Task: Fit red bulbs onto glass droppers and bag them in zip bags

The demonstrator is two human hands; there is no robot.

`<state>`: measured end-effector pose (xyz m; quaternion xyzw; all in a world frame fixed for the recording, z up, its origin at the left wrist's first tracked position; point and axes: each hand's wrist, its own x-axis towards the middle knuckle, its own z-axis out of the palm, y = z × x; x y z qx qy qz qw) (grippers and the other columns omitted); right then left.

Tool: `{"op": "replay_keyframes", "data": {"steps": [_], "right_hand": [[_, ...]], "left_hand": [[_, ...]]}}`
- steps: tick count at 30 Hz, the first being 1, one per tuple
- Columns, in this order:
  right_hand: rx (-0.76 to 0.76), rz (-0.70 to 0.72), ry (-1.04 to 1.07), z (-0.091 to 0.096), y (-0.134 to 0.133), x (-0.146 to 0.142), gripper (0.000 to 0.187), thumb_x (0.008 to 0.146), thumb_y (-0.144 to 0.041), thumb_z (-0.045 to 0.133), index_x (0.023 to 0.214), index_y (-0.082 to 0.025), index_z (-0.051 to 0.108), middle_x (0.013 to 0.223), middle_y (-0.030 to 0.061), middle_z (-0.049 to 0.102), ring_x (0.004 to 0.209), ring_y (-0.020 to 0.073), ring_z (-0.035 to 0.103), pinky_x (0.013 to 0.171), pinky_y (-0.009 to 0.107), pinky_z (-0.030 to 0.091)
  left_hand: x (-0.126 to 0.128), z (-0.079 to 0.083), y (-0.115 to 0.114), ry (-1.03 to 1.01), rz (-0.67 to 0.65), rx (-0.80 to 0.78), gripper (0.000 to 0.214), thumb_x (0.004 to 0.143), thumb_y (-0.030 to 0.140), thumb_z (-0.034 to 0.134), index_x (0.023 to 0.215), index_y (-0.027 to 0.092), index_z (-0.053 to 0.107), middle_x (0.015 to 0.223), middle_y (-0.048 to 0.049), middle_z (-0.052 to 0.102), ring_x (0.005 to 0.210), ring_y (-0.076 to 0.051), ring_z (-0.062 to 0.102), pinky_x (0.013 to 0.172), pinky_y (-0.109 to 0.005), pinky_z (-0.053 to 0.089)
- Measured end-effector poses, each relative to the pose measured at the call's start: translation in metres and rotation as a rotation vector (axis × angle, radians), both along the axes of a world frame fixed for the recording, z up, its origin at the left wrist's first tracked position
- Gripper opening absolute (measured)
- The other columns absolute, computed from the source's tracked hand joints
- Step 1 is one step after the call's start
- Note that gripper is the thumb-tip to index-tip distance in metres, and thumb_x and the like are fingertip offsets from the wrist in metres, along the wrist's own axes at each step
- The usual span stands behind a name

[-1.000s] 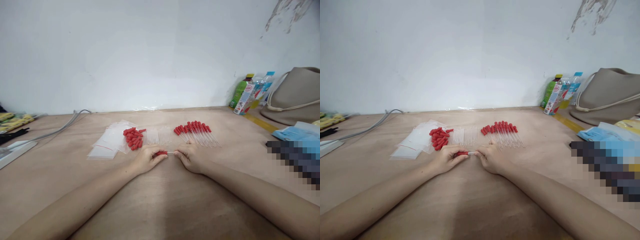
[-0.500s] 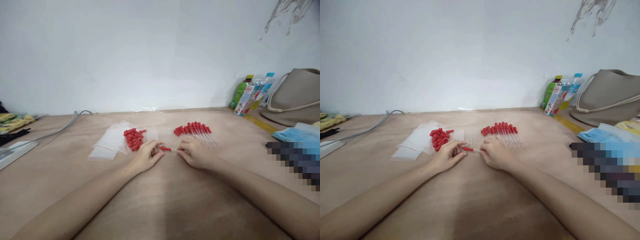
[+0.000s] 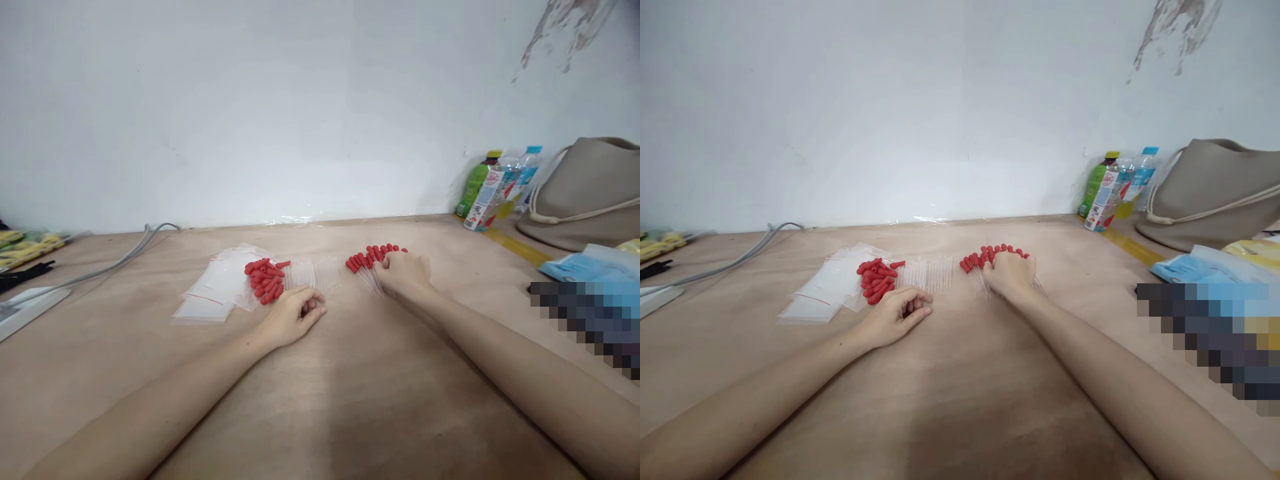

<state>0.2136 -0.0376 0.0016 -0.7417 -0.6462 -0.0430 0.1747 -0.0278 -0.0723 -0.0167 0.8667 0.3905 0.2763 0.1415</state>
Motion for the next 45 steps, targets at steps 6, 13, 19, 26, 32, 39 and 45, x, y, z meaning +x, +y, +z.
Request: {"op": "replay_keyframes", "data": {"steps": [6,13,19,26,32,39,45], "right_hand": [[0.034,0.033,-0.032,-0.007,-0.001,0.000,0.037,0.078,-0.039,0.038,0.054,-0.017,0.056,0.059,0.0050,0.060,0.062,0.0191,0.054,0.072,0.037,0.027],[0.035,0.189,-0.019,-0.002,0.002,-0.034,0.033,0.079,-0.037,0.040,0.064,-0.017,0.061,0.068,0.0057,0.064,0.068,0.0193,0.056,0.074,0.036,0.028],[-0.144,0.114,0.012,0.001,0.020,-0.071,0.025,0.076,-0.028,0.045,0.085,-0.014,0.065,0.092,0.0153,0.064,0.086,0.0246,0.058,0.075,0.036,0.033],[-0.218,0.113,0.053,0.002,0.032,-0.085,0.023,0.072,-0.021,0.049,0.086,-0.017,0.066,0.097,0.0134,0.064,0.088,0.0254,0.058,0.077,0.039,0.035],[-0.259,0.102,0.101,0.005,0.035,-0.085,0.025,0.073,-0.025,0.049,0.088,-0.016,0.067,0.098,0.0148,0.064,0.089,0.0267,0.058,0.078,0.042,0.034],[-0.255,0.110,0.148,0.005,0.035,-0.083,0.025,0.074,-0.025,0.048,0.086,-0.013,0.065,0.095,0.0182,0.064,0.090,0.0281,0.058,0.077,0.040,0.035],[-0.148,0.154,0.183,0.016,0.018,-0.078,0.030,0.083,-0.027,0.035,0.093,-0.010,0.057,0.090,0.0174,0.063,0.088,0.0264,0.058,0.078,0.037,0.035]], "left_hand": [[0.000,0.001,0.000,0.013,-0.019,0.005,0.011,0.080,0.023,0.052,0.082,0.015,0.060,0.073,-0.0016,0.056,0.065,-0.011,0.051,0.059,-0.022,0.042],[0.001,0.001,0.000,0.011,-0.024,0.010,0.011,0.081,0.023,0.052,0.081,0.015,0.060,0.073,-0.0017,0.055,0.064,-0.010,0.052,0.059,-0.022,0.042],[-0.001,0.002,-0.003,0.140,-0.001,0.219,0.015,0.084,0.025,0.047,0.087,0.016,0.058,0.079,-0.0037,0.058,0.070,-0.013,0.054,0.066,-0.025,0.043],[-0.015,0.030,-0.002,0.706,0.485,0.397,0.022,0.083,0.024,0.040,0.089,0.010,0.056,0.086,-0.0131,0.058,0.080,-0.026,0.056,0.069,-0.036,0.042],[-0.025,0.036,0.004,0.804,0.568,0.184,0.022,0.082,0.019,0.037,0.095,0.010,0.052,0.088,-0.0132,0.060,0.080,-0.025,0.059,0.063,-0.032,0.043],[-0.023,0.042,0.001,0.826,0.558,0.154,0.022,0.078,0.014,0.043,0.099,0.009,0.048,0.089,-0.0150,0.060,0.081,-0.028,0.059,0.061,-0.033,0.044],[-0.028,0.038,0.003,0.759,0.472,0.189,0.025,0.079,0.010,0.041,0.103,0.008,0.047,0.093,-0.0162,0.055,0.078,-0.025,0.058,0.064,-0.033,0.043]]}}
